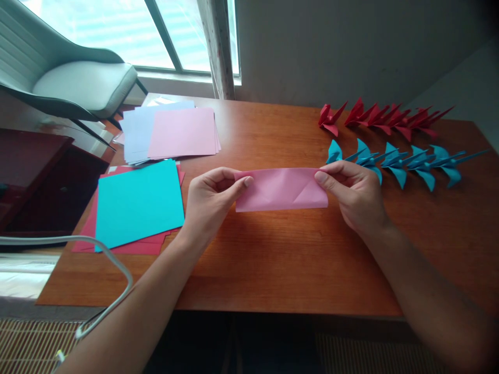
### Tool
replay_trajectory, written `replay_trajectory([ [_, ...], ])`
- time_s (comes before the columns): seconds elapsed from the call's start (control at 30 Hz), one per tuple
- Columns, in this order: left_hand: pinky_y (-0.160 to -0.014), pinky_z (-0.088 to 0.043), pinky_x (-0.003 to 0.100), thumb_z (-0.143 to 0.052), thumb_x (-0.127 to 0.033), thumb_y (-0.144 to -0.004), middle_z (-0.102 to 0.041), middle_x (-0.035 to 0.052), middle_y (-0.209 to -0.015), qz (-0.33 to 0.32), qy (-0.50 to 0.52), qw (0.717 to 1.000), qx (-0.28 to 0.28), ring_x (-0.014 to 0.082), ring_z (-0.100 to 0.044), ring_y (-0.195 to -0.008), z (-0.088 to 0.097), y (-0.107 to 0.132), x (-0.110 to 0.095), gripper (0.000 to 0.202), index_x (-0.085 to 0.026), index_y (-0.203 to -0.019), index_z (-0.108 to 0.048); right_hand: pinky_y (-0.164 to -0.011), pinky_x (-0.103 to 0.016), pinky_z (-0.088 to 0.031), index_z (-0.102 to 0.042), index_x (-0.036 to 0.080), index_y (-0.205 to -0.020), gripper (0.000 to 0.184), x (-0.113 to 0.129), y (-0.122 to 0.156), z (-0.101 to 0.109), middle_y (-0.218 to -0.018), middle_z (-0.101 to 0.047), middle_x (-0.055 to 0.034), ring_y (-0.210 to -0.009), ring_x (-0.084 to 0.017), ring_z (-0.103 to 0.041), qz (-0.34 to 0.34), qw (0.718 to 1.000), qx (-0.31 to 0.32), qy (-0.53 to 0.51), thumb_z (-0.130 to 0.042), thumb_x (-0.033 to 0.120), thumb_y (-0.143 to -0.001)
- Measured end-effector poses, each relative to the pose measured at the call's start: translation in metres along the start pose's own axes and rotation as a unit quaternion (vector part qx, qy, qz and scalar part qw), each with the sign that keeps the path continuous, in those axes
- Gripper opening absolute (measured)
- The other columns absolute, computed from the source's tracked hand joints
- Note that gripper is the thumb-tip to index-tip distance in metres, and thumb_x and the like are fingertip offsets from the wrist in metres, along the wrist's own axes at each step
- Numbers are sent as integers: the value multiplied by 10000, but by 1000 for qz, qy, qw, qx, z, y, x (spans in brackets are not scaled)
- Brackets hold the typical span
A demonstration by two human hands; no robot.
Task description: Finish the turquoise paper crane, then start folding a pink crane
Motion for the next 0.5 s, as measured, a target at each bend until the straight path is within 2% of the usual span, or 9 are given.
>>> replay_trajectory([
  [0.2,-584,-530,206,-851,-248,-720,-766,9,-771,-4,12,1000,-9,124,-683,-667,-1,2,-1,116,-205,-768,-754,-647,-323,-553,-731,292,-814,163,0,0,0,-785,-716,8,-715,-173,-662,5,1000,-1,-3,-799,439,-797],
  [0.5,-593,-533,206,-868,-329,-714,-777,16,-805,-6,-6,1000,0,130,-687,-686,2,-1,2,175,-215,-799,-766,-661,-321,-568,-729,293,-807,160,2,0,-1,-788,-721,11,-729,-176,-674,8,1000,2,8,-783,444,-808],
])
Point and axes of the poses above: each hand's wrist, its own y-axis away from the middle knuckle, its own z-axis out of the back of the hand, x = y × z, the point moved 6 cm from there along -y, towards the middle knuckle
